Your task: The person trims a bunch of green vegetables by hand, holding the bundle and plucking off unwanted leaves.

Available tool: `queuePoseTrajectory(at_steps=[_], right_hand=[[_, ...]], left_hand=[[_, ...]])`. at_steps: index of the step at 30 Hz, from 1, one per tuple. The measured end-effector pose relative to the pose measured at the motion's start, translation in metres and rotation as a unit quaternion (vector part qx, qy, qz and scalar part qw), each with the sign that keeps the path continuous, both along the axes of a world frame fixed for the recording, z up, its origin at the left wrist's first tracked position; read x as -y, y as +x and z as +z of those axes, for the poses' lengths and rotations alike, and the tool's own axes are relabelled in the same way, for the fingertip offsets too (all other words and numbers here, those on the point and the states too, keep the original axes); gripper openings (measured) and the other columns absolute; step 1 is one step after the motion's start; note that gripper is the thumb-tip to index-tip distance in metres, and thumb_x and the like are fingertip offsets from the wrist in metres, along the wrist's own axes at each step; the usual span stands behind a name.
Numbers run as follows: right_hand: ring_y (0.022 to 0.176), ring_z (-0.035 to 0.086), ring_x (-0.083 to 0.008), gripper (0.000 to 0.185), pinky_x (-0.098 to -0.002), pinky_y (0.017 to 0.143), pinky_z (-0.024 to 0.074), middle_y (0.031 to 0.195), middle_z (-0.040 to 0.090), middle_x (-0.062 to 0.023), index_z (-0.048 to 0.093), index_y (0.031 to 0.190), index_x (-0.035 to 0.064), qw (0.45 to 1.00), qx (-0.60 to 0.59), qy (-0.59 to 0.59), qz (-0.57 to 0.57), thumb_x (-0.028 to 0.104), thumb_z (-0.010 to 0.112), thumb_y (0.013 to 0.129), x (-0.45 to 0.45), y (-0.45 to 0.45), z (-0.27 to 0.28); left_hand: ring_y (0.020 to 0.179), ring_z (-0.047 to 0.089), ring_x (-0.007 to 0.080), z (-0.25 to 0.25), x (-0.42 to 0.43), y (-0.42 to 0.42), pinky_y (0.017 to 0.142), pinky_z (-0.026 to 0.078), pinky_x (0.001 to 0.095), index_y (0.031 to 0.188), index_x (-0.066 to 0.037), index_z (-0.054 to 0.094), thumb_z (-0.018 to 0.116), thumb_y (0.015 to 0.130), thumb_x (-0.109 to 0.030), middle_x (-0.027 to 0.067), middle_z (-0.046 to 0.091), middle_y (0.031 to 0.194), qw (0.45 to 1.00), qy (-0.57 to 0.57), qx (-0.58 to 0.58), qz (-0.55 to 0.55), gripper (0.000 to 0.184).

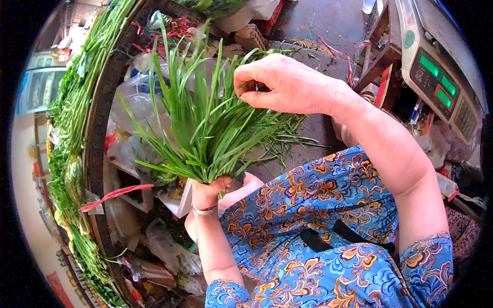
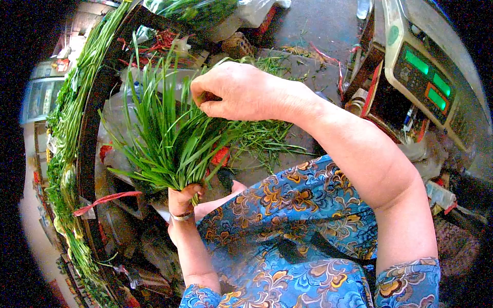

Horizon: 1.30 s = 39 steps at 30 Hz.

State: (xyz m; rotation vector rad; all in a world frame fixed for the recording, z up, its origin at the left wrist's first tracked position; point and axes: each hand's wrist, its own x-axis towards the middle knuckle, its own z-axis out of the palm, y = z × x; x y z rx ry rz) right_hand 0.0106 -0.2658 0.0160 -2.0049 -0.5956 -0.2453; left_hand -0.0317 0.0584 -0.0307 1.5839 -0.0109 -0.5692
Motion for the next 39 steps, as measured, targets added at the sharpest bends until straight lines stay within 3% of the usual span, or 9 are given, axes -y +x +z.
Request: queuePoseTrajectory(at_steps=[2,6,9,11,20,26,32,33,39], right_hand=[[0.074,0.063,-0.0335,0.015,-0.042,0.068,0.0488,0.075,0.062,-0.0156,0.059,0.083,0.0012,1.0,0.004,0.008,-0.005,0.016,0.061,0.082,0.001,0.0,0.001],[0.073,0.063,-0.0328,0.015,-0.0411,0.068,0.0493,0.076,0.063,-0.0161,0.06,0.085,-0.0001,1.0,-0.022,0.012,0.0,0.015,0.062,0.081,0.001,-0.002,0.004],[0.072,0.063,-0.032,0.016,-0.04,0.067,0.0498,0.076,0.064,-0.0162,0.061,0.086,-0.0009,0.999,-0.028,0.019,-0.011,0.013,0.063,0.079,0.001,-0.001,0.0],[0.072,0.063,-0.0315,0.016,-0.0394,0.067,0.0501,0.076,0.064,-0.0162,0.061,0.086,-0.0013,0.999,-0.024,0.018,-0.018,0.013,0.063,0.078,0.0,0.0,-0.001],[0.07,0.065,-0.0254,0.018,-0.0372,0.066,0.0501,0.075,0.065,-0.0152,0.063,0.089,-0.001,0.992,-0.1,0.072,-0.028,0.012,0.062,0.077,-0.001,-0.002,0.002],[0.07,0.064,-0.026,0.025,-0.037,0.067,0.0498,0.076,0.065,-0.0153,0.066,0.105,0.005,0.99,-0.124,0.059,0.015,0.011,0.06,0.082,-0.003,-0.002,0.0],[0.08,0.066,-0.0325,0.019,-0.0413,0.07,0.0505,0.082,0.067,-0.015,0.068,0.102,0.0124,0.999,-0.044,-0.008,0.025,0.016,0.063,0.084,-0.005,0.002,-0.013],[0.081,0.066,-0.0331,0.014,-0.042,0.071,0.0508,0.081,0.067,-0.0137,0.068,0.095,0.0114,0.998,-0.057,-0.033,0.017,0.017,0.063,0.084,-0.004,0.0,-0.004],[0.08,0.065,-0.0339,0.012,-0.0432,0.07,0.0507,0.081,0.067,-0.0132,0.065,0.092,0.0089,0.998,0.032,-0.004,-0.053,0.018,0.063,0.084,-0.002,0.002,-0.007]], left_hand=[[0.058,0.058,0.0198,0.005,0.006,-0.001,0.044,0.045,0.0298,0.106,0.003,0.061,0.082,0.065,-0.01,0.0134,0.065,0.085,0.999,-0.044,-0.014,-0.015,0.048],[0.058,0.058,0.0197,0.003,0.002,0.001,0.044,0.045,0.0299,0.104,0.003,0.061,0.085,0.064,-0.013,0.0128,0.065,0.084,0.999,-0.026,-0.022,-0.027,0.05],[0.056,0.058,0.0201,0.006,0.007,-0.001,0.044,0.045,0.0303,0.103,0.003,0.061,0.08,0.064,-0.006,0.0129,0.065,0.081,1.0,-0.028,-0.003,-0.011,0.044],[0.06,0.062,0.018,0.005,0.003,-0.001,0.05,0.051,0.0275,0.104,0.003,0.063,0.076,0.063,0.005,0.0118,0.068,0.082,0.998,-0.053,-0.041,0.006,0.042],[0.066,0.065,0.0189,0.005,0.005,-0.004,0.055,0.054,0.03,0.106,0.002,0.062,0.074,0.064,0.006,0.0119,0.068,0.087,0.999,-0.029,-0.027,-0.006,0.044],[0.073,0.066,0.0187,0.005,0.0,-0.004,0.058,0.055,0.0295,0.111,0.002,0.061,0.076,0.062,0.008,0.0118,0.069,0.093,0.999,-0.017,-0.018,-0.036,0.052],[0.082,0.067,0.0214,0.008,0.005,-0.005,0.066,0.057,0.0313,0.113,0.001,0.061,0.077,0.061,0.008,0.0121,0.069,0.099,0.999,0.003,-0.027,-0.038,0.055],[0.082,0.067,0.0216,0.009,0.007,-0.005,0.068,0.057,0.0319,0.113,0.001,0.061,0.077,0.061,0.009,0.0121,0.069,0.099,0.999,-0.015,-0.023,-0.038,0.055],[0.08,0.067,0.0207,0.008,0.002,-0.003,0.07,0.058,0.0329,0.111,0.001,0.063,0.076,0.063,0.01,0.0121,0.069,0.098,0.999,-0.035,-0.025,-0.032,0.05]])
